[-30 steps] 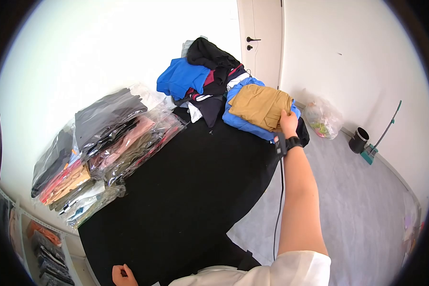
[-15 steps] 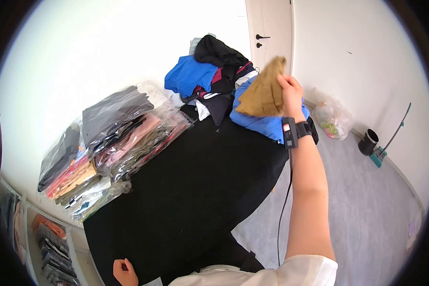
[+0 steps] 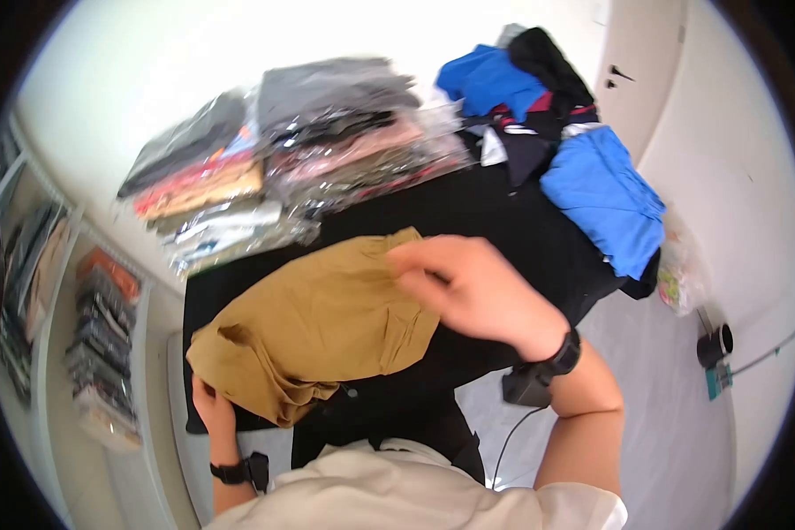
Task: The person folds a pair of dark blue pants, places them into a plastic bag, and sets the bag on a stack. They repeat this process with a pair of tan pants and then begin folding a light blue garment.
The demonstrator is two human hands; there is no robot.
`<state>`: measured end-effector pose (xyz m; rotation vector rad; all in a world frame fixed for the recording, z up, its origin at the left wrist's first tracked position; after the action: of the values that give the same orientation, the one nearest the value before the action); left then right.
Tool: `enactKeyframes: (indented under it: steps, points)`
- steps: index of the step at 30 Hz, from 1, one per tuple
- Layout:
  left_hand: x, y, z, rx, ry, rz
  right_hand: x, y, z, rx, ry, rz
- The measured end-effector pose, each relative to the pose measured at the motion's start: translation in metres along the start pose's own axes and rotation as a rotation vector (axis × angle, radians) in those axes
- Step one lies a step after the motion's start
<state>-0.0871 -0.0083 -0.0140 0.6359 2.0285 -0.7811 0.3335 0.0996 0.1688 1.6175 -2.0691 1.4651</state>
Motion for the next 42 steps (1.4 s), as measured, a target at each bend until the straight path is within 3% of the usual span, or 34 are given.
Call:
enactKeyframes:
  steps: [2, 4, 6, 8, 10, 11, 13, 16, 18, 20, 22, 23, 24, 26, 27, 29, 30, 32, 34, 36, 37, 38, 40, 42]
  points:
    - [0.022, -0.02, -0.006, -0.075, -0.061, 0.039, -0.033, 0.008, 0.008, -0.1, 0.164, -0.104]
    - [0.035, -0.029, -0.009, -0.203, -0.043, 0.04, -0.05, 0.019, 0.016, -0.05, 0.201, -0.063]
    - [0.002, -0.022, -0.008, -0.247, -0.011, 0.022, -0.053, 0.033, 0.026, 0.011, 0.186, 0.253]
    - [-0.034, -0.016, 0.0, -0.072, -0.085, 0.003, -0.066, 0.05, 0.03, 0.07, 0.26, 0.267]
    - [-0.066, -0.001, 0.013, 0.082, 0.261, -0.183, -0.08, 0.067, 0.032, 0.072, 0.442, 0.245]
    - [-0.089, 0.009, 0.019, 0.179, 0.315, -0.171, -0.108, 0.081, 0.04, 0.019, 0.33, 0.265]
    - [-0.094, 0.026, 0.026, 0.207, 0.313, -0.299, -0.106, 0.088, 0.034, 0.032, 0.302, 0.351]
    - [-0.064, 0.03, 0.017, 0.236, 0.309, -0.403, -0.106, 0.087, 0.024, 0.029, 0.285, 0.391]
    - [-0.045, 0.015, 0.003, 0.265, 0.283, -0.317, -0.115, 0.08, 0.023, 0.123, 0.423, 0.185]
    - [-0.041, -0.004, -0.009, 0.193, -0.07, 0.074, -0.115, 0.076, 0.028, 0.116, 0.392, 0.173]
    - [-0.014, -0.037, -0.023, 0.0, -0.128, 0.105, -0.125, 0.069, 0.034, 0.099, 0.459, 0.081]
    - [-0.009, -0.051, -0.035, -0.058, -0.166, 0.319, -0.137, 0.067, 0.038, 0.09, 0.509, 0.037]
    - [-0.017, -0.06, -0.043, -0.087, -0.245, 0.745, -0.131, 0.069, 0.038, 0.098, 0.503, 0.032]
    - [-0.005, -0.077, -0.041, -0.276, -0.059, 0.501, -0.116, 0.072, 0.037, 0.115, 0.569, -0.035]
    - [0.001, -0.091, -0.044, -0.286, -0.055, 0.492, -0.116, 0.077, 0.038, 0.113, 0.523, -0.004]
    - [0.009, -0.117, -0.051, -0.24, -0.204, 0.865, -0.108, 0.083, 0.037, 0.113, 0.485, 0.051]
    - [0.0, -0.119, -0.057, -0.251, -0.198, 0.857, -0.105, 0.087, 0.036, 0.103, 0.456, 0.112]
    - [-0.015, -0.122, -0.073, -0.588, -0.249, 0.711, -0.111, 0.091, 0.034, 0.166, 0.498, 0.071]
    - [0.004, -0.137, -0.072, -0.637, -0.262, 0.721, -0.12, 0.092, 0.035, 0.237, 0.542, 0.035]
    - [-0.005, -0.139, -0.07, -0.423, -0.086, 0.197, -0.123, 0.095, 0.033, 0.232, 0.569, -0.202]
    - [-0.017, -0.128, -0.068, -0.535, -0.236, 0.427, -0.116, 0.095, 0.032, 0.211, 0.604, -0.354]
    - [-0.015, -0.129, -0.067, -0.543, -0.234, 0.426, -0.107, 0.096, 0.027, 0.218, 0.598, -0.355]
    - [-0.01, -0.126, -0.067, -0.361, -0.081, 0.308, -0.092, 0.094, 0.021, 0.074, 0.508, -0.472]
    - [-0.033, -0.113, -0.064, -0.288, -0.053, 0.252, -0.076, 0.09, 0.014, 0.053, 0.458, -0.521]
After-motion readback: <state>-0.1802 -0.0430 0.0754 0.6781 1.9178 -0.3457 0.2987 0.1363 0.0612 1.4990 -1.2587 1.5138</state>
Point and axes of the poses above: each hand's wrist, its own z-axis away from the middle knuckle, its own y-axis out of the palm, x = y × z, the point moved 1 cm from there along -z, towards the middle knuckle, and after that the axes turned 4 degrees about -x, right-handed, at the moved point
